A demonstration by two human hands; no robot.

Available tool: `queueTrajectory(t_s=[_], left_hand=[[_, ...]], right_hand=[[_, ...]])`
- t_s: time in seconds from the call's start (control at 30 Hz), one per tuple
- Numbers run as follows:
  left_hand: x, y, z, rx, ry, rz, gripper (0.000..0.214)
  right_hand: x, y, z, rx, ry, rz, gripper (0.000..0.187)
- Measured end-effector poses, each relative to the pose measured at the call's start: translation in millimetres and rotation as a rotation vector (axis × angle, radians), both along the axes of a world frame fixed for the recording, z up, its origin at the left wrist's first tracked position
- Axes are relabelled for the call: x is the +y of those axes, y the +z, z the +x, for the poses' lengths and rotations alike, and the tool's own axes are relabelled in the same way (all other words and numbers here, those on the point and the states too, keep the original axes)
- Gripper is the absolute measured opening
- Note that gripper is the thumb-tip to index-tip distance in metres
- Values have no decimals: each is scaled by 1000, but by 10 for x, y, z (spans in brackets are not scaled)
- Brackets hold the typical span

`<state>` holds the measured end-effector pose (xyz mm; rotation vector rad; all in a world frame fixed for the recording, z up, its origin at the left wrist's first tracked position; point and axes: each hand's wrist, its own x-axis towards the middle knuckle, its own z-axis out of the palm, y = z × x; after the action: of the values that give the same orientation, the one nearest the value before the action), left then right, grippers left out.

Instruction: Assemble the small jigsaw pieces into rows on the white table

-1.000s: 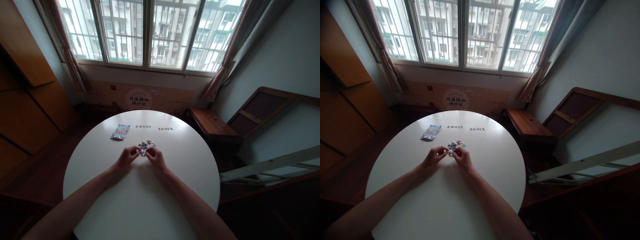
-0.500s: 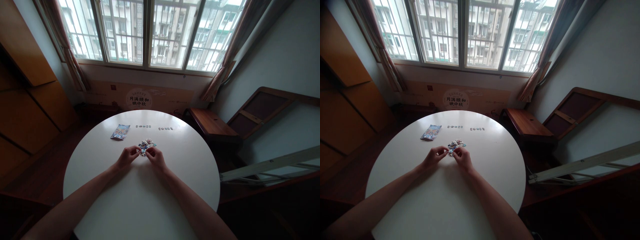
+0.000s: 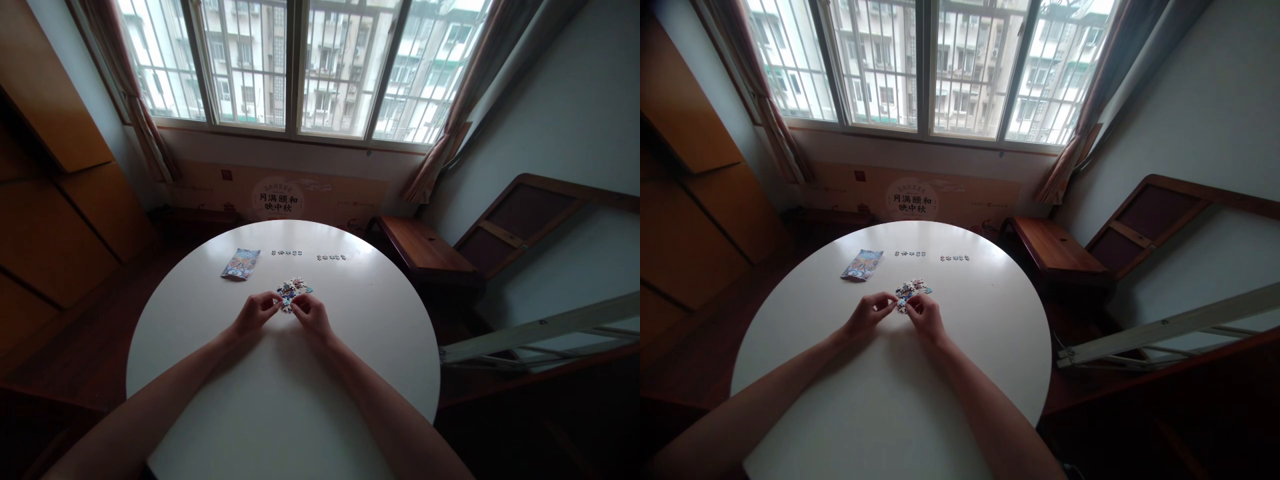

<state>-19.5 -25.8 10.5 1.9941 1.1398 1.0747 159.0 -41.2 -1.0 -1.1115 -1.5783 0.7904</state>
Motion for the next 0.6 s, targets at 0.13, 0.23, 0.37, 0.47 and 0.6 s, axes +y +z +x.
queueTrajectory(t_s=[0.13, 0.23, 0.37, 0.47, 0.6], left_hand=[[-1, -2, 4, -9, 0, 4, 26], [0, -9, 3, -11, 0, 8, 27], [-3, -5, 1, -9, -2, 11, 26], [-5, 0, 2, -8, 0, 10, 25], [-3, 0, 2, -6, -1, 11, 26]], right_hand=[[-3, 0, -3, 2, -6, -7, 15], [-4, 4, -5, 2, -9, -7, 15], [-1, 0, -2, -4, -5, -7, 15], [2, -8, 0, -3, 1, -8, 14], [3, -15, 1, -5, -3, -1, 14]])
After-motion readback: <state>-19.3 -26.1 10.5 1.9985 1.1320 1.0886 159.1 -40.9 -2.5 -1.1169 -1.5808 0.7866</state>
